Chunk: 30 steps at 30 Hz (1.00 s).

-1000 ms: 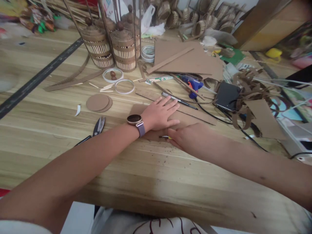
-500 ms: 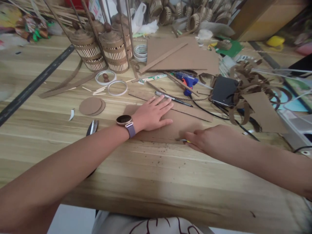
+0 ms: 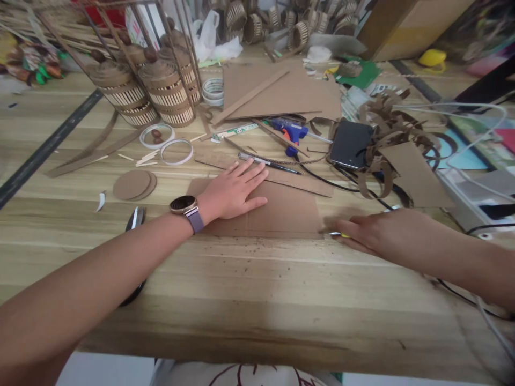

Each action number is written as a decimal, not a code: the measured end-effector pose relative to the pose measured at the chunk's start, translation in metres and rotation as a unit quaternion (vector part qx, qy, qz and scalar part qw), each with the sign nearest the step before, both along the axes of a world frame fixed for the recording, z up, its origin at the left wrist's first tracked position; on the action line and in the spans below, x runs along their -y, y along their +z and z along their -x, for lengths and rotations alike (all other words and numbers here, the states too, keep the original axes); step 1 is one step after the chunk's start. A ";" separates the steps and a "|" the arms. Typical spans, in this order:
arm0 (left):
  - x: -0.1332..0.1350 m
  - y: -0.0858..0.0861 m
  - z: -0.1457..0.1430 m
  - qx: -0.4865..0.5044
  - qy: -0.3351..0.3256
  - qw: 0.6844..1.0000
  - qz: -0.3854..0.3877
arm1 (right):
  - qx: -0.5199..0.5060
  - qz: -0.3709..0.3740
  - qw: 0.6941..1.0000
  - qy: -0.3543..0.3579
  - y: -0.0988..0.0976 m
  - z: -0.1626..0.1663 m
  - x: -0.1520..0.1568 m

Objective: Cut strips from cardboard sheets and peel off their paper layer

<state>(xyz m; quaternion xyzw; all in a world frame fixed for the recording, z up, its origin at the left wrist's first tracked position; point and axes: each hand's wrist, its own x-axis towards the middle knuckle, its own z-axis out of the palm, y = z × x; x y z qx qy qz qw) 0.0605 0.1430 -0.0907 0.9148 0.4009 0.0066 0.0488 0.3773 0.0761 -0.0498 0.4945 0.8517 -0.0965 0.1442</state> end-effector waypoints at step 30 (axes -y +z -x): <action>0.029 0.016 -0.003 0.014 0.094 0.990 -0.108 | -0.466 0.423 0.654 -0.420 0.022 0.072 0.093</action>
